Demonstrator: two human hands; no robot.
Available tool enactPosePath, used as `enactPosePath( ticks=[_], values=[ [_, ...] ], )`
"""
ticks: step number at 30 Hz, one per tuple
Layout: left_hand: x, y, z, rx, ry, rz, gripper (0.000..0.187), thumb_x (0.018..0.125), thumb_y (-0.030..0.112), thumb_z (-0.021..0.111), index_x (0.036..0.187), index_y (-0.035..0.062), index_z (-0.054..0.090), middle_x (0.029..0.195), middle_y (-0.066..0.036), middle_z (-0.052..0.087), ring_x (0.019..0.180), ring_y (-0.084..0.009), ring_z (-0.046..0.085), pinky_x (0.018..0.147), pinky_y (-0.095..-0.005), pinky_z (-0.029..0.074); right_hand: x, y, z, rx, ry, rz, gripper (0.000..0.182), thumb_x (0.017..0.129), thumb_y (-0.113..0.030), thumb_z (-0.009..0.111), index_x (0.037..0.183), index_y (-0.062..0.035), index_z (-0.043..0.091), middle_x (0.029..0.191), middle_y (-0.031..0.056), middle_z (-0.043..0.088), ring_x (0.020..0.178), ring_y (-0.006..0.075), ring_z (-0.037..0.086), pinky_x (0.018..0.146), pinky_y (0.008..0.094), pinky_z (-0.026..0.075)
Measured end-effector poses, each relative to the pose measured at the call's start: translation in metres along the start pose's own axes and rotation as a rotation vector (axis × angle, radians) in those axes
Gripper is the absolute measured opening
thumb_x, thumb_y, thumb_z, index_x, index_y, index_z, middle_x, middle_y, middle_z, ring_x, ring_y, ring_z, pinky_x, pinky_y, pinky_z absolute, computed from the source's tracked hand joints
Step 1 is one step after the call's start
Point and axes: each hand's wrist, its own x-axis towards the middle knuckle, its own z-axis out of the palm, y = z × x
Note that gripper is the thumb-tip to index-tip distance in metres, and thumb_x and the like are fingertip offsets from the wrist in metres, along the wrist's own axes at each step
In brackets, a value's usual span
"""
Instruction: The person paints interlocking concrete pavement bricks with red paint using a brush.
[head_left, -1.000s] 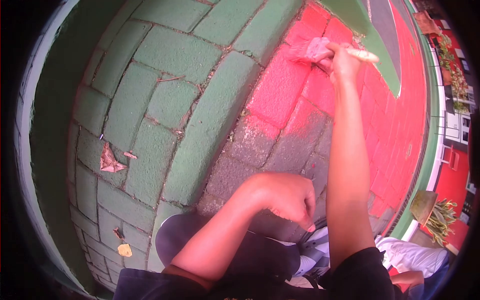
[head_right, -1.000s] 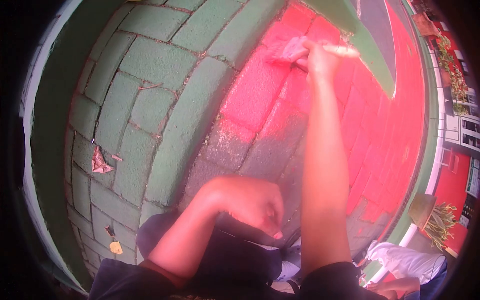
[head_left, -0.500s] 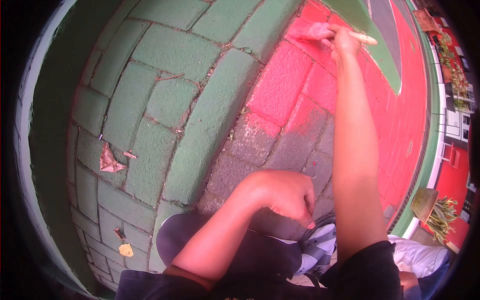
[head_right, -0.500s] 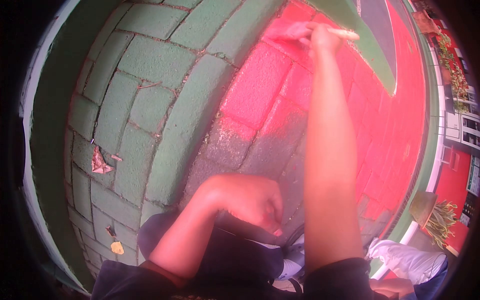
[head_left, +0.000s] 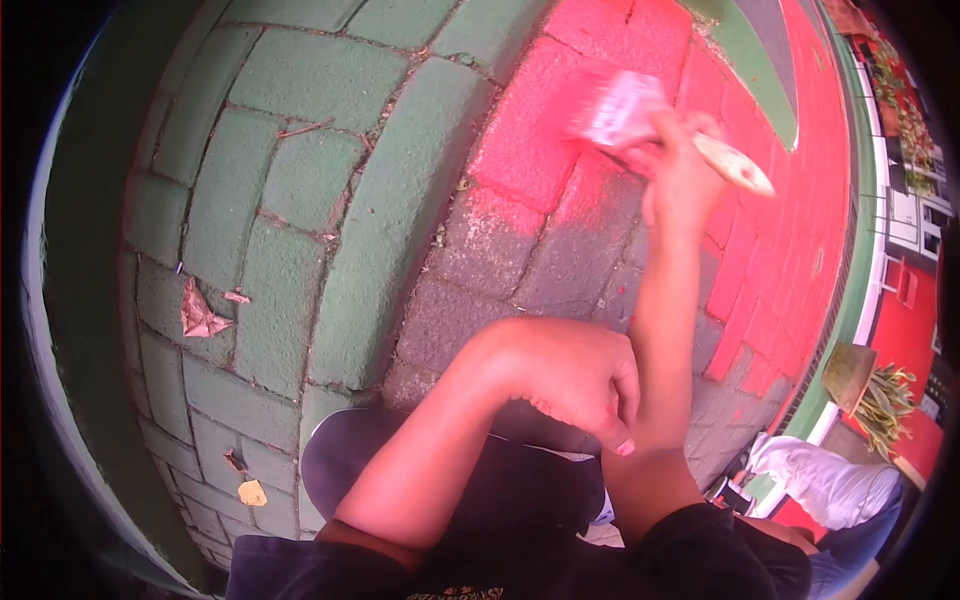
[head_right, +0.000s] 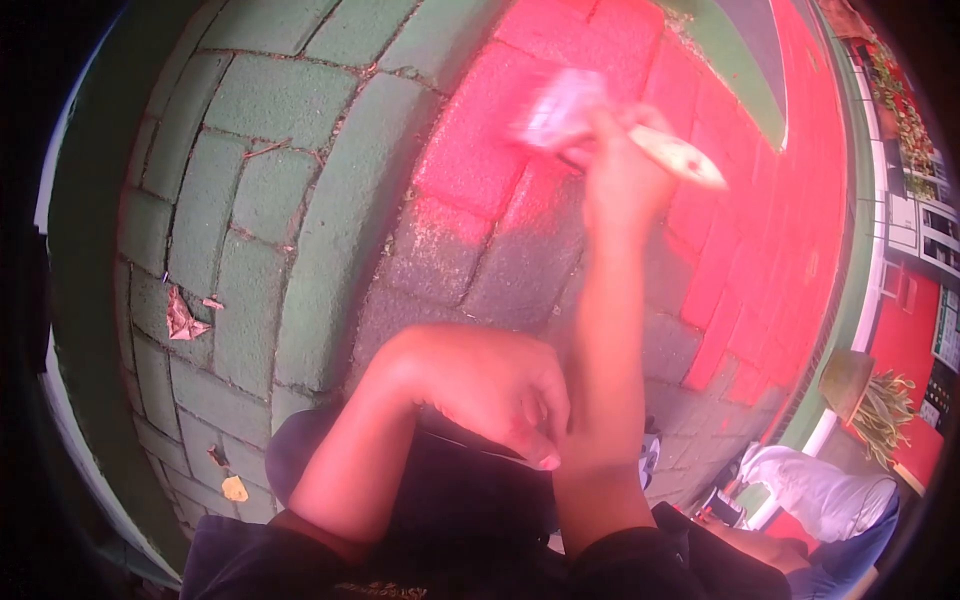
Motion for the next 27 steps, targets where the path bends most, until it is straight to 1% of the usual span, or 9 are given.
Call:
enactPosePath(
  ticks=[3,7,10,12,14,20,23,25,27],
  values=[
    [0.001,0.000,-0.002,-0.001,0.020,-0.007,0.031,0.082,0.027,0.074,0.095,-0.0007,0.074,0.087,-0.012,0.075,0.082,-0.0203,0.071,0.072,-0.0317,0.053,-0.001,0.015,0.009,-0.027,-0.098,0.175,0.023,0.078,0.001,0.069,0.076,-0.0095,0.049,0.076,0.0023,0.059,0.058,0.0119,0.061,0.043,0.0261,0.053],
    [-0.010,0.014,-0.006,0.058,0.055,-0.069,0.027,0.083,0.024,0.073,0.097,0.0014,0.074,0.088,-0.012,0.075,0.084,-0.0198,0.072,0.073,-0.0314,0.054,0.002,-0.006,0.008,-0.174,-0.100,0.032,0.023,0.079,0.001,0.069,0.077,-0.0090,0.048,0.075,0.0009,0.058,0.058,0.0117,0.061,0.044,0.0265,0.054],
    [-0.008,0.003,-0.004,-0.041,0.042,-0.012,0.020,0.084,0.018,0.070,0.097,0.0028,0.075,0.088,-0.012,0.075,0.084,-0.0199,0.071,0.073,-0.0314,0.053,-0.007,0.003,0.022,0.066,-0.249,0.141,0.023,0.080,0.000,0.069,0.078,-0.0094,0.049,0.076,0.0004,0.059,0.061,0.0121,0.063,0.045,0.0254,0.054],
    [-0.010,0.000,-0.005,-0.038,0.047,0.002,0.019,0.083,0.014,0.066,0.096,0.0031,0.075,0.088,-0.012,0.074,0.084,-0.0201,0.071,0.073,-0.0315,0.053,-0.005,0.022,0.007,-0.104,-0.257,0.152,0.021,0.081,0.000,0.069,0.080,-0.0095,0.049,0.077,0.0011,0.059,0.064,0.0128,0.065,0.046,0.0255,0.055],
    [-0.013,0.000,-0.008,-0.040,0.062,0.021,0.019,0.082,0.009,0.063,0.096,0.0034,0.075,0.088,-0.012,0.074,0.084,-0.0203,0.071,0.073,-0.0315,0.053,-0.010,0.022,-0.019,0.000,-0.076,0.233,0.021,0.080,-0.003,0.072,0.084,-0.0069,0.052,0.081,0.0033,0.060,0.061,0.0123,0.061,0.046,0.0270,0.054],
    [-0.016,0.000,-0.005,-0.062,0.067,0.062,0.026,0.076,0.001,0.055,0.092,0.0037,0.075,0.085,-0.012,0.073,0.083,-0.0214,0.070,0.072,-0.0315,0.053,-0.046,-0.009,-0.060,0.003,-0.047,0.119,0.024,0.081,-0.004,0.071,0.081,-0.0088,0.048,0.094,0.0076,0.065,0.069,0.0134,0.064,0.052,0.0270,0.055],
    [-0.014,0.005,-0.009,-0.006,0.049,-0.008,0.026,0.073,0.001,0.053,0.086,0.0044,0.075,0.076,-0.012,0.070,0.072,-0.0210,0.067,0.064,-0.0329,0.050,-0.045,0.020,-0.086,-0.047,-0.050,0.268,0.023,0.083,-0.002,0.069,0.084,-0.0126,0.049,0.088,0.0053,0.066,0.070,0.0138,0.067,0.048,0.0258,0.054],
    [-0.019,0.016,-0.011,0.077,0.095,-0.189,0.027,0.068,0.002,0.052,0.083,0.0052,0.074,0.065,-0.012,0.065,0.061,-0.0207,0.061,0.057,-0.0345,0.045,-0.047,-0.004,-0.082,-0.122,-0.020,0.218,0.023,0.083,-0.002,0.070,0.082,-0.0110,0.049,0.091,0.0066,0.067,0.071,0.0127,0.065,0.050,0.0255,0.053],
    [-0.016,0.007,-0.006,0.053,0.122,-0.163,0.026,0.068,0.003,0.052,0.082,0.0053,0.074,0.063,-0.011,0.063,0.058,-0.0206,0.059,0.055,-0.0349,0.044,-0.052,-0.017,-0.075,-0.183,0.033,0.096,0.023,0.083,-0.004,0.071,0.079,-0.0094,0.049,0.090,0.0070,0.067,0.068,0.0111,0.064,0.050,0.0253,0.053]
  ],
)
